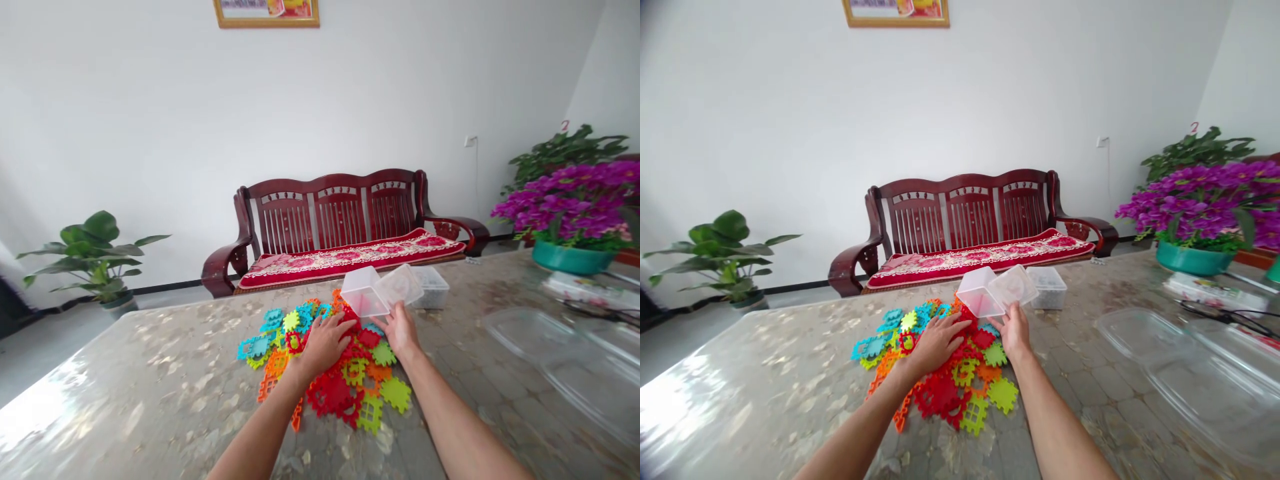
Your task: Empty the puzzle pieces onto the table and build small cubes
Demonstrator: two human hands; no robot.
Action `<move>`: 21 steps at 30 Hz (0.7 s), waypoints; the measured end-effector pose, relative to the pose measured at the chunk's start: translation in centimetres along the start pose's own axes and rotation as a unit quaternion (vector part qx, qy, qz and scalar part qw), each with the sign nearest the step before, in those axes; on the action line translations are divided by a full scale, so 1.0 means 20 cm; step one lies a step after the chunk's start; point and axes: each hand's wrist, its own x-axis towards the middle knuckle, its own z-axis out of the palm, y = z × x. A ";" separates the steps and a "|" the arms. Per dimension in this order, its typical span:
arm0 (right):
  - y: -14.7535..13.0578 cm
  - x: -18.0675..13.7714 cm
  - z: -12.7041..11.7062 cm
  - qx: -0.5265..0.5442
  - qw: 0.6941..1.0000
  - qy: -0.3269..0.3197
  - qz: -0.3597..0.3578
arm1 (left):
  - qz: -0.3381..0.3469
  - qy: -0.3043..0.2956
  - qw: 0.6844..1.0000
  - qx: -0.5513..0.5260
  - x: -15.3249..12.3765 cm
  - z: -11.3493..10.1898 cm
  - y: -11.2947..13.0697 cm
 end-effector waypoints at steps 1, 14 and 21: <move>0.00 0.00 0.00 -0.003 1.000 0.000 -0.007 | 0.023 0.001 1.000 -0.017 0.01 0.00 0.00; -0.05 -0.01 0.01 -0.117 0.989 0.061 -0.064 | -0.076 0.234 0.928 -0.281 0.15 -0.01 -0.13; -0.12 -0.03 0.06 -0.144 0.984 0.067 -0.080 | -0.033 0.059 0.852 -0.519 0.21 -0.12 -0.02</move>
